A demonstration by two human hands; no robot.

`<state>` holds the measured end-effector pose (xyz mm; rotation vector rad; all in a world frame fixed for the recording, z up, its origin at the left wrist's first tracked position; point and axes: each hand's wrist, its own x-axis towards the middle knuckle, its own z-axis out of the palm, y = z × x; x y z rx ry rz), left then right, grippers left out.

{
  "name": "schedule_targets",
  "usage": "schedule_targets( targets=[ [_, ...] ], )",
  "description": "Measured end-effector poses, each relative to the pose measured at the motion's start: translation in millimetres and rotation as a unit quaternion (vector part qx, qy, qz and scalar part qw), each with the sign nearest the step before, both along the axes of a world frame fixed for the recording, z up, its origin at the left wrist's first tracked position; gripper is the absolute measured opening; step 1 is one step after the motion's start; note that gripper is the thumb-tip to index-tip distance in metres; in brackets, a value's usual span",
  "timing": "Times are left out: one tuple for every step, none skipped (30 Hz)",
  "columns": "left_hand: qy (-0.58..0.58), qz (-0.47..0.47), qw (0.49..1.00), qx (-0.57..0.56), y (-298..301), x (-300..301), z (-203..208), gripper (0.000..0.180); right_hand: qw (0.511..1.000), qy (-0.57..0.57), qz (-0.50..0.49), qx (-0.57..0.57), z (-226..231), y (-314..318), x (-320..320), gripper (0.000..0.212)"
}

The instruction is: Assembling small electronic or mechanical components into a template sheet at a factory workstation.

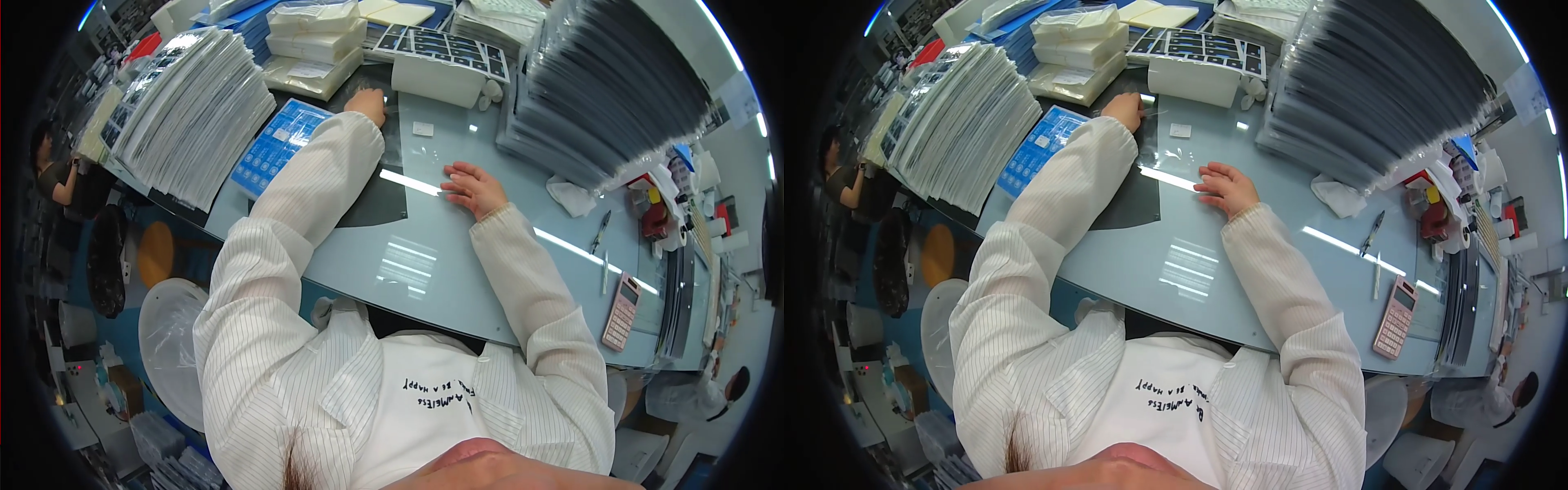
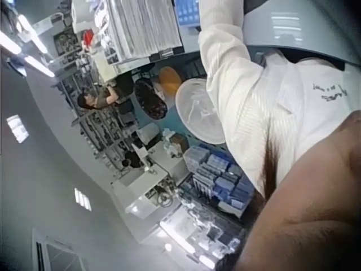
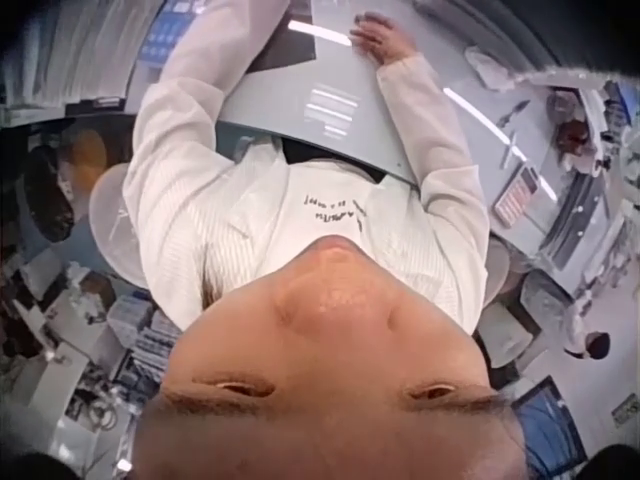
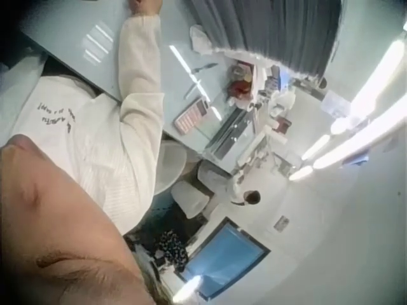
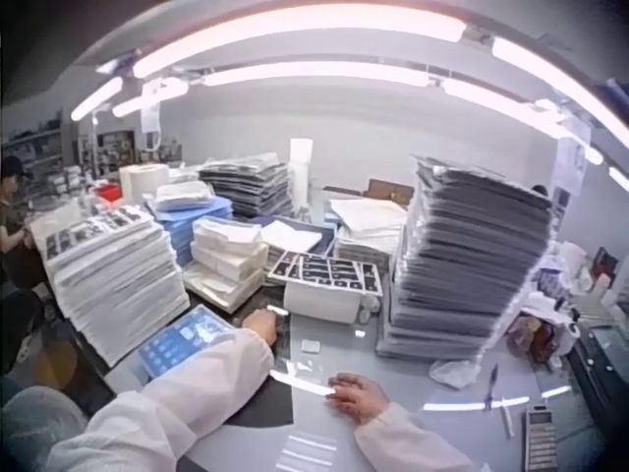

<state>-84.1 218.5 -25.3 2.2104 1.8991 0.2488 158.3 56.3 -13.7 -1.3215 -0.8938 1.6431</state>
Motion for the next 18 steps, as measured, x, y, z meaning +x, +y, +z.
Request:
schedule_targets(
  targets=[
    [0.025,-0.029,0.996,0.076,-6.0,6.6,1.9,0.026,1.0,-0.011,-0.008,0.0,1.5,-0.2,1.3,0.049],
    [0.052,-0.054,0.985,0.153,-12.5,9.0,4.9,0.024,1.0,-0.02,-0.011,0.0,2.6,1.2,0.7,0.049],
    [0.052,-0.052,0.985,0.153,-19.1,11.1,7.7,0.024,1.0,-0.02,-0.009,0.001,2.0,3.0,1.4,0.049],
    [0.002,-0.056,0.977,0.205,-28.9,10.1,10.4,0.015,1.0,-0.017,-0.007,0.003,2.0,2.6,0.8,0.048],
    [-0.05,-0.064,0.963,0.255,-39.2,11.9,16.1,0.009,1.0,-0.014,-0.009,0.003,0.5,2.9,3.1,0.047],
    [-0.049,-0.063,0.964,0.253,-47.0,10.0,24.1,0.009,1.0,-0.013,-0.009,0.001,-0.3,3.5,4.7,0.047],
    [-0.119,-0.045,0.978,0.167,-59.5,8.2,46.5,0.009,0.999,-0.023,-0.028,-0.002,0.9,3.5,6.4,0.044],
    [-0.186,-0.025,0.979,0.079,-70.9,5.0,63.5,0.009,0.998,-0.032,-0.045,-0.004,3.0,3.0,7.1,0.042],
    [-0.235,-0.063,0.968,0.061,-78.8,-8.5,70.3,0.006,0.999,-0.029,-0.041,-0.003,5.3,4.9,6.6,0.042],
    [-0.306,-0.037,0.951,0.025,-85.2,-20.1,73.6,0.004,0.998,-0.034,-0.056,0.008,7.4,7.2,6.5,0.04],
    [-0.375,-0.009,0.927,-0.01,-90.5,-35.4,75.1,0.002,0.997,-0.039,-0.068,0.019,9.3,10.2,5.3,0.038],
    [-0.245,-0.007,0.929,0.277,-77.2,-63.9,55.1,0.005,0.997,-0.037,-0.064,0.019,11.4,15.6,5.5,0.038],
    [-0.284,0.061,0.914,0.285,-70.9,-83.9,67.2,0.005,0.997,-0.032,-0.068,0.034,12.2,22.4,11.1,0.039],
    [-0.368,0.069,0.889,0.264,-66.7,-110.5,79.7,0.006,0.996,-0.025,-0.07,0.051,14.3,28.8,12.5,0.04],
    [-0.45,0.077,0.856,0.241,-63.3,-135.7,87.6,0.007,0.996,-0.015,-0.058,0.065,16.6,36.3,11.5,0.043],
    [-0.413,0.13,0.876,0.214,-62.7,-154.5,90.3,0.009,0.996,-0.013,-0.062,0.066,22.4,45.1,8.6,0.043],
    [-0.374,0.179,0.891,0.185,-61.7,-167.7,91.0,0.014,0.996,0.006,-0.053,0.071,30.3,52.9,5.8,0.046],
    [-0.371,0.18,0.892,0.187,-63.0,-185.7,75.9,0.014,0.996,0.028,-0.035,0.078,38.6,61.1,-1.9,0.05]
  ],
)
